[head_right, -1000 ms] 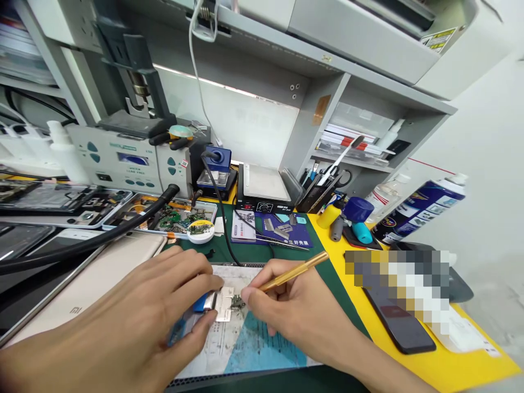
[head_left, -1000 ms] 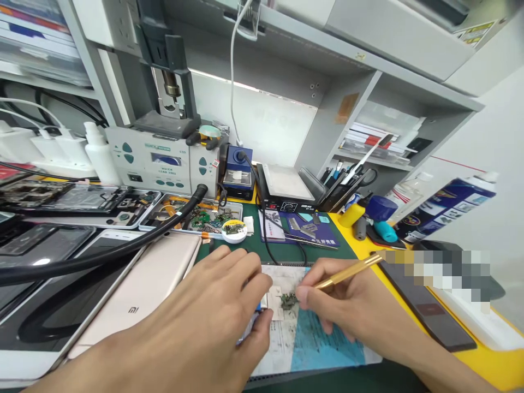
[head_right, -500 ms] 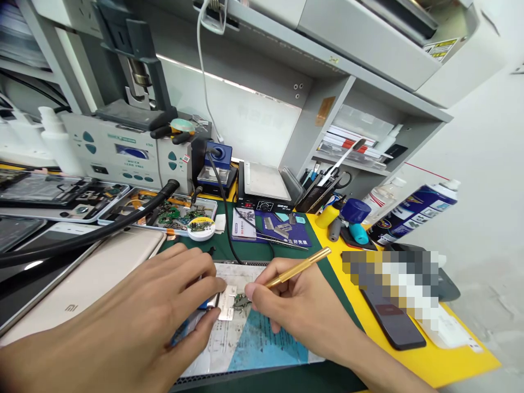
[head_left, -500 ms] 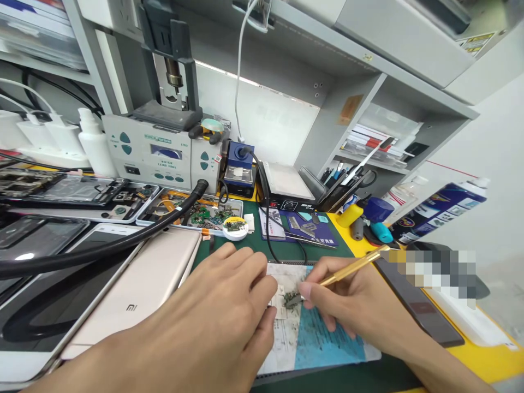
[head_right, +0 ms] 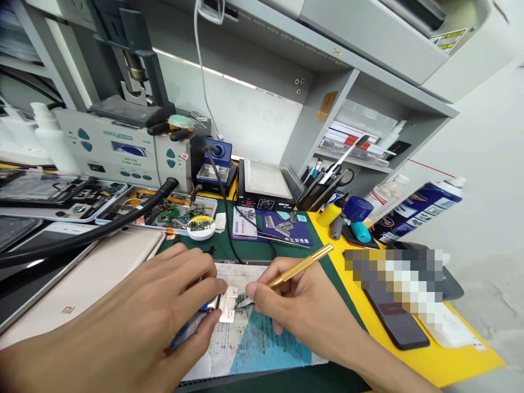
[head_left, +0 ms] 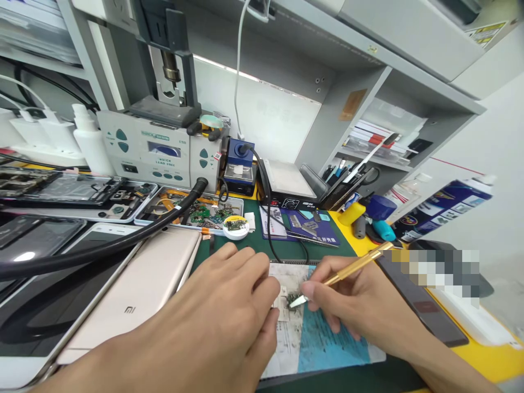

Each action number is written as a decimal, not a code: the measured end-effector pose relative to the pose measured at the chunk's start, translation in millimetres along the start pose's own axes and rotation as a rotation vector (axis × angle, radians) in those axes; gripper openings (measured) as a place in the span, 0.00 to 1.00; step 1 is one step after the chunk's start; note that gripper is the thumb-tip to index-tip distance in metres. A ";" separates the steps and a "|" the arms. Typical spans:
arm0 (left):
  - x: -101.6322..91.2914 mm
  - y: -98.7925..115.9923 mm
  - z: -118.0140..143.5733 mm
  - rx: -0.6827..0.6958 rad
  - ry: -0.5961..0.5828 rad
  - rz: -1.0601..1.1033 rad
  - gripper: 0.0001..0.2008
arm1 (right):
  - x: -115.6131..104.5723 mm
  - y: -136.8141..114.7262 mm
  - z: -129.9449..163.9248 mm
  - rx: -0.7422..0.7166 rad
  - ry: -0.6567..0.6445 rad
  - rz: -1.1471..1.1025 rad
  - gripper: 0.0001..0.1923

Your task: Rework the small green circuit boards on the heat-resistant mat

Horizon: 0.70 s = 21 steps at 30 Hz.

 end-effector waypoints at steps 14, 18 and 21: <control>-3.4 1.7 -3.3 0.008 0.015 -0.020 0.08 | -3.8 -12.1 12.2 -0.053 0.150 0.101 0.15; -3.8 1.3 -2.5 0.005 0.015 -0.022 0.08 | -2.2 -11.4 10.2 -0.086 0.104 0.100 0.14; -3.1 2.1 -2.2 0.009 0.014 -0.020 0.08 | 0.4 -11.2 8.3 -0.148 0.043 0.110 0.13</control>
Point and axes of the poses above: each hand's wrist, its own z-axis away from the middle knuckle, its own x-axis out of the palm, y = z × x, the point moved 10 cm from there along -z, towards the middle knuckle, and after that the axes turned 8 degrees about -z, right-handed, at the moved point
